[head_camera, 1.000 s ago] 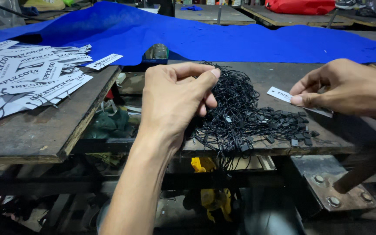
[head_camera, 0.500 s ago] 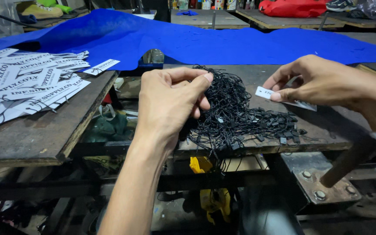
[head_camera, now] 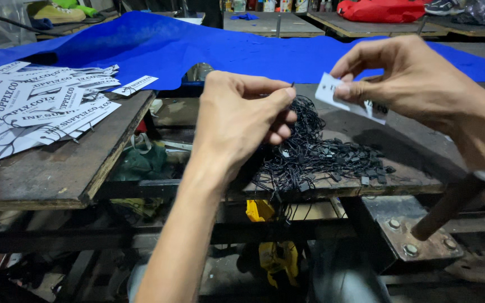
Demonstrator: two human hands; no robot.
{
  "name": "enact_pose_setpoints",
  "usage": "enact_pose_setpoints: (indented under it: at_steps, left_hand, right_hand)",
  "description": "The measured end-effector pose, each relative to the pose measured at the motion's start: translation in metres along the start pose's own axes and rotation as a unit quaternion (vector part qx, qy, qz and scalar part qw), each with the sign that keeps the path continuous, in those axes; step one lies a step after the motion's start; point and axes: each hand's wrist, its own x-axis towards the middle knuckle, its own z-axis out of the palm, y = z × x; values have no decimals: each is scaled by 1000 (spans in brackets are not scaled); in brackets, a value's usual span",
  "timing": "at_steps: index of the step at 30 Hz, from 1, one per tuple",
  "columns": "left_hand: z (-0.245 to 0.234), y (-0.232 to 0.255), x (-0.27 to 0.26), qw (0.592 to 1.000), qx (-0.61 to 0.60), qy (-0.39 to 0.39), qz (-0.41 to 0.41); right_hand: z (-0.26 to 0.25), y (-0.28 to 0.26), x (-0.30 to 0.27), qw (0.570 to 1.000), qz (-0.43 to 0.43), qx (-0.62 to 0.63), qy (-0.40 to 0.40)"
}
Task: The person threads black cords through small white tags labeled 'INF.SUPPLY.CO' and places them on a pile. The hands repeatedly pick up tags and cords, thread the cord through the tag's hole, and set the assembled item down.
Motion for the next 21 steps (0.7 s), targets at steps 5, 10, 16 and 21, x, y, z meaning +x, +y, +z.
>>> enact_pose_setpoints:
  at_steps: [5,10,16,21]
  left_hand:
    - [6,-15,8,996,-46,24,66]
    - [6,-14,8,999,-43,10,23]
    - [5,-7,5,1000,-20,13,-14]
    - [6,-9,6,1000,-15,1,-3]
  right_hand:
    - [15,20,5,988,-20,135,78]
    - [21,33,6,975,-23,210,68]
    - [25,25,-3,974,-81,204,61]
    - [24,18,-8,973,-93,209,41]
